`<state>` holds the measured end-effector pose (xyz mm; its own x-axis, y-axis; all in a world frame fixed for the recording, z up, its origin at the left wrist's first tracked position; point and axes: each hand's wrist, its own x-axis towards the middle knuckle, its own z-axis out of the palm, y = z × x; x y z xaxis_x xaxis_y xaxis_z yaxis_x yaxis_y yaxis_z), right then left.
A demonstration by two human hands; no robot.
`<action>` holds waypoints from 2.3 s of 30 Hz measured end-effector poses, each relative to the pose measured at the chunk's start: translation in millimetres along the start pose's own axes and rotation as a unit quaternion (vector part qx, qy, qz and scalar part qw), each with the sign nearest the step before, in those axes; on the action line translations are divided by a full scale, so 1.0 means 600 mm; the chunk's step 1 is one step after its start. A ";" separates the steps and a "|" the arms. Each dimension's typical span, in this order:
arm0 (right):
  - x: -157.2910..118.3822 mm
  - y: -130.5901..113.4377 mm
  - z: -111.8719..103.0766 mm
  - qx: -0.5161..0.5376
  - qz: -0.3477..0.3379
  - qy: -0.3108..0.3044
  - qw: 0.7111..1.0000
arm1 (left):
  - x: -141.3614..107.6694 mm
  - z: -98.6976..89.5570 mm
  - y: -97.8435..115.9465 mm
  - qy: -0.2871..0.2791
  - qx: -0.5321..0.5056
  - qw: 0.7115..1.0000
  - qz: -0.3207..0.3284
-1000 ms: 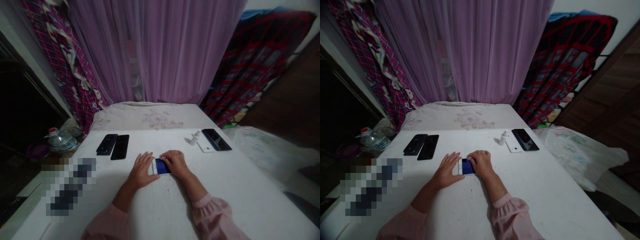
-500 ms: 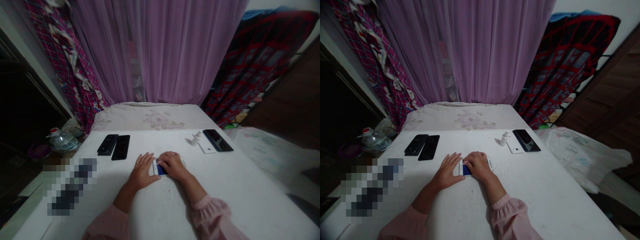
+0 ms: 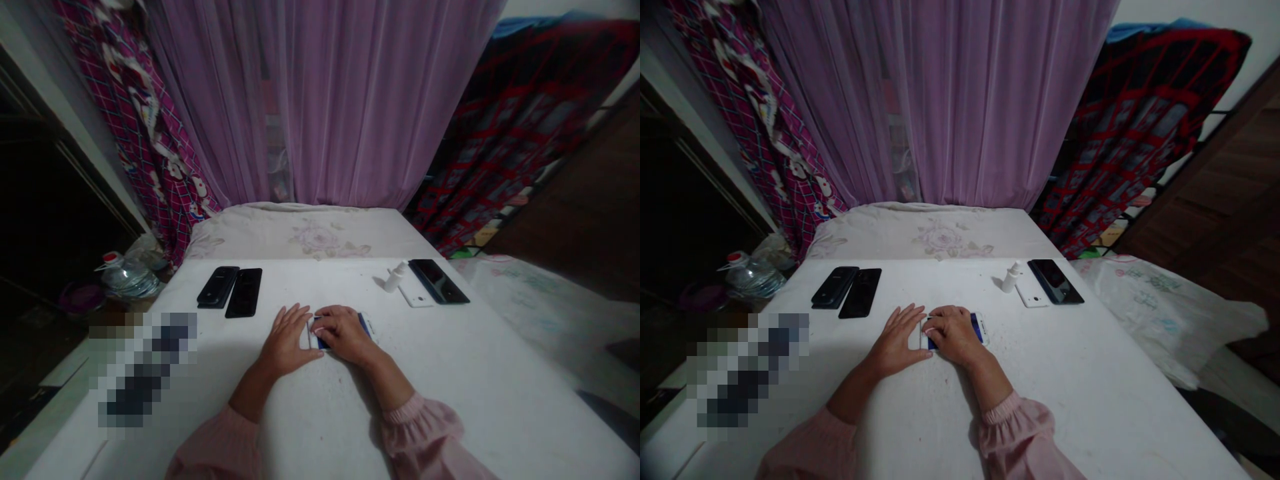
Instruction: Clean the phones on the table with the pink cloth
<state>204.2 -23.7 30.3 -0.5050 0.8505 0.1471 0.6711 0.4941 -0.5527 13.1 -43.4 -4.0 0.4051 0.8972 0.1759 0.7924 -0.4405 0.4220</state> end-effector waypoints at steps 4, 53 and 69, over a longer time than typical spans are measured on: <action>0.010 -0.012 0.005 -0.015 0.041 0.009 0.999 | 0.001 -0.002 0.001 0.002 -0.004 1.000 0.000; -0.011 0.103 -0.032 0.121 0.040 0.123 0.984 | 0.074 -0.021 0.051 -0.131 0.048 0.987 -0.078; 0.062 0.112 -0.025 -0.017 0.014 0.112 0.993 | 0.035 -0.015 0.076 -0.130 0.040 0.989 -0.057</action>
<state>238.8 43.8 10.8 -0.3553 0.8805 0.3138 0.7033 0.4729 -0.5308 53.8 -44.2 27.0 0.4054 0.9078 -0.1078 0.8694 -0.3464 0.3524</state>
